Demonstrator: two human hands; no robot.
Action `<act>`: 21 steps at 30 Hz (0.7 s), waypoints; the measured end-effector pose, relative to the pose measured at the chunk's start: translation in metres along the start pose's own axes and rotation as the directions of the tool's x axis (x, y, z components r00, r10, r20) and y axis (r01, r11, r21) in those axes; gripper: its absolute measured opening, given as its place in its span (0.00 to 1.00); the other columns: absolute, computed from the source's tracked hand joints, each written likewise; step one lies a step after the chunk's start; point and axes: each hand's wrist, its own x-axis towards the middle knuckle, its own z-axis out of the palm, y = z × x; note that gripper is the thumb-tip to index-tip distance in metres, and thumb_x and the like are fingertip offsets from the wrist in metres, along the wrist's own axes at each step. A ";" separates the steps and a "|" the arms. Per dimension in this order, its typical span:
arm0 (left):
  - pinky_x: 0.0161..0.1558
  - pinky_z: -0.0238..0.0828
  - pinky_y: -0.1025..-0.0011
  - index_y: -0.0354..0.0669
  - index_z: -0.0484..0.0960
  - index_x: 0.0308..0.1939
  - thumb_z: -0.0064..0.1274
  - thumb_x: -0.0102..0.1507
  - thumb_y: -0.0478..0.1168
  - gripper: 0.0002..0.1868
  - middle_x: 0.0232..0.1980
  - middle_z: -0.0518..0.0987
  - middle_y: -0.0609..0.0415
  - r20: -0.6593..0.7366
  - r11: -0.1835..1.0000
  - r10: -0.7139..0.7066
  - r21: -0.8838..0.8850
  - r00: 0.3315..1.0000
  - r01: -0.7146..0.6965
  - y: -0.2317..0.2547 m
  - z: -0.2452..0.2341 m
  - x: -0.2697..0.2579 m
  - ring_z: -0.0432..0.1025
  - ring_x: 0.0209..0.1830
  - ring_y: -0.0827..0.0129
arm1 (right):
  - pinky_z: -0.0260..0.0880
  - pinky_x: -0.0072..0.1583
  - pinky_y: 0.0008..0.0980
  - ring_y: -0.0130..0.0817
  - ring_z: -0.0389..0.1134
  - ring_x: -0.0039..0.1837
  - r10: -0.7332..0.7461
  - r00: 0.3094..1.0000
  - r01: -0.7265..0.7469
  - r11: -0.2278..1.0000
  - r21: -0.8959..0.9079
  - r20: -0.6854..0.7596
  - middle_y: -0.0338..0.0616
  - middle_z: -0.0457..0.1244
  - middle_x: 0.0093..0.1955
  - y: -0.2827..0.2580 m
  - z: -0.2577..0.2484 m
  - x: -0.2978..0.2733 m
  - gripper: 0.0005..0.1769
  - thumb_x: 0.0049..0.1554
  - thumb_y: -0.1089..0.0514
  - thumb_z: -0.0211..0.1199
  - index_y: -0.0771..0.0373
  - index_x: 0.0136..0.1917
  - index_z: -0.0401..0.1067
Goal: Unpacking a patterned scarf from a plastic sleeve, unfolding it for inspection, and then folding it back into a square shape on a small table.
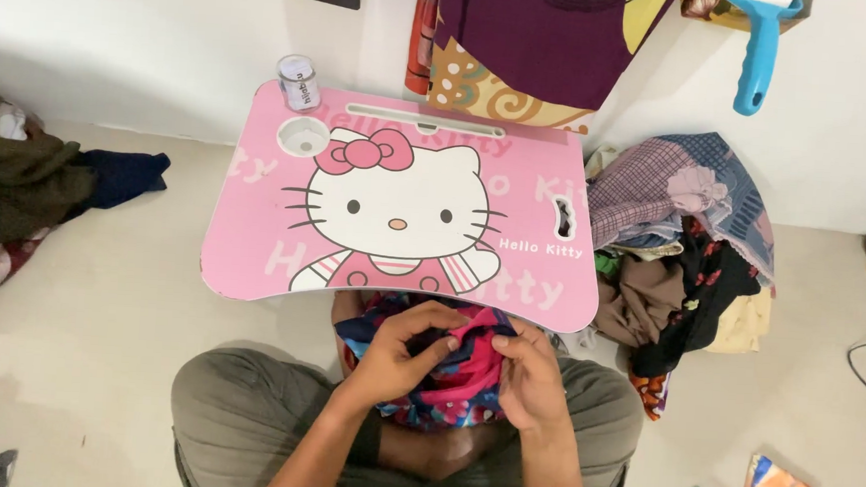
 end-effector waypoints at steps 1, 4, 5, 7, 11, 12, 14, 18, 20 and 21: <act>0.47 0.71 0.73 0.33 0.83 0.47 0.53 0.63 0.26 0.09 0.53 0.81 0.49 -0.029 0.999 0.012 -0.035 1.000 -0.013 -0.002 0.001 0.000 0.75 0.45 0.66 | 0.68 0.53 0.27 0.33 0.70 0.46 -0.006 1.000 0.006 1.000 0.005 -0.013 0.54 0.71 0.50 0.001 0.000 -0.001 0.17 0.55 0.72 0.52 0.81 0.56 0.74; 0.50 0.68 0.74 0.33 0.80 0.51 0.48 0.68 0.30 0.10 0.54 0.79 0.51 -0.091 0.998 -0.004 -0.061 0.996 -0.001 0.000 -0.003 -0.001 0.73 0.47 0.68 | 0.70 0.51 0.26 0.33 0.70 0.46 0.025 1.000 -0.025 1.000 -0.004 0.004 0.56 0.70 0.52 0.000 0.001 -0.002 0.22 0.56 0.72 0.53 0.82 0.62 0.71; 0.50 0.68 0.74 0.33 0.80 0.51 0.48 0.68 0.30 0.10 0.54 0.79 0.51 -0.089 0.998 -0.003 -0.060 0.996 -0.002 -0.007 -0.004 -0.005 0.73 0.47 0.68 | 0.70 0.51 0.26 0.33 0.70 0.46 0.023 1.000 -0.023 1.000 -0.004 0.004 0.56 0.70 0.52 -0.001 0.004 -0.002 0.22 0.56 0.72 0.53 0.82 0.62 0.71; 0.38 0.61 0.81 0.35 0.76 0.53 0.46 0.71 0.31 0.08 0.39 0.74 0.60 -0.220 0.957 -0.146 -0.278 0.965 0.081 -0.022 -0.005 -0.012 0.62 0.34 0.81 | 0.59 0.47 0.24 0.25 0.60 0.42 -0.035 0.999 0.037 0.981 -0.188 0.018 0.41 0.63 0.41 -0.005 0.010 -0.002 0.04 0.59 0.67 0.56 0.70 0.45 0.71; 0.28 0.49 0.80 0.38 0.78 0.43 0.48 0.70 0.32 0.03 0.28 0.64 0.65 -0.237 0.993 -0.095 -0.088 0.967 0.076 0.030 -0.019 -0.005 0.53 0.26 0.81 | 0.59 0.48 0.23 0.25 0.59 0.44 -0.214 0.975 0.139 0.794 -0.591 -0.059 0.42 0.65 0.43 -0.009 0.021 -0.001 0.10 0.62 0.63 0.58 0.72 0.52 0.75; 0.30 0.59 0.73 0.38 0.81 0.39 0.56 0.64 0.32 0.01 0.26 0.72 0.57 -0.226 0.996 -0.062 0.047 0.972 0.074 0.044 -0.025 -0.003 0.62 0.27 0.76 | 0.63 0.48 0.24 0.26 0.62 0.44 -0.321 0.946 0.223 0.760 -0.610 -0.055 0.43 0.66 0.42 -0.008 0.024 -0.001 0.09 0.57 0.67 0.63 0.73 0.51 0.76; 0.32 0.69 0.66 0.38 0.85 0.34 0.63 0.57 0.32 0.03 0.24 0.80 0.49 -0.212 0.981 -0.027 0.183 0.977 0.067 0.065 -0.024 -0.003 0.71 0.28 0.70 | 0.66 0.47 0.26 0.26 0.64 0.44 -0.424 0.904 0.305 0.717 -0.627 -0.045 0.44 0.66 0.40 -0.008 0.026 -0.002 0.11 0.52 0.71 0.68 0.73 0.50 0.77; 0.40 0.69 0.80 0.37 0.85 0.42 0.54 0.59 0.29 0.09 0.38 0.84 0.58 -0.150 0.979 -0.086 0.169 0.985 0.111 0.080 -0.010 -0.012 0.72 0.33 0.75 | 0.63 0.48 0.18 0.23 0.64 0.44 -0.444 0.892 0.318 0.744 -0.587 -0.080 0.43 0.67 0.45 -0.011 0.032 -0.006 0.13 0.54 0.75 0.65 0.71 0.53 0.74; 0.40 0.68 0.81 0.36 0.86 0.44 0.52 0.61 0.27 0.11 0.39 0.84 0.58 -0.129 0.989 -0.061 0.127 0.990 0.077 0.088 -0.007 -0.015 0.71 0.34 0.76 | 0.61 0.45 0.15 0.20 0.62 0.41 -0.481 0.873 0.341 0.722 -0.602 -0.082 0.41 0.67 0.42 -0.012 0.039 -0.011 0.12 0.54 0.74 0.67 0.70 0.52 0.76; 0.39 0.67 0.80 0.35 0.85 0.43 0.51 0.63 0.26 0.09 0.39 0.82 0.58 -0.087 0.997 -0.043 0.058 0.995 0.048 0.093 -0.006 -0.016 0.70 0.34 0.76 | 0.63 0.47 0.17 0.23 0.64 0.44 -0.490 0.871 0.371 0.705 -0.605 -0.037 0.43 0.67 0.49 -0.013 0.043 -0.014 0.11 0.55 0.75 0.65 0.72 0.51 0.76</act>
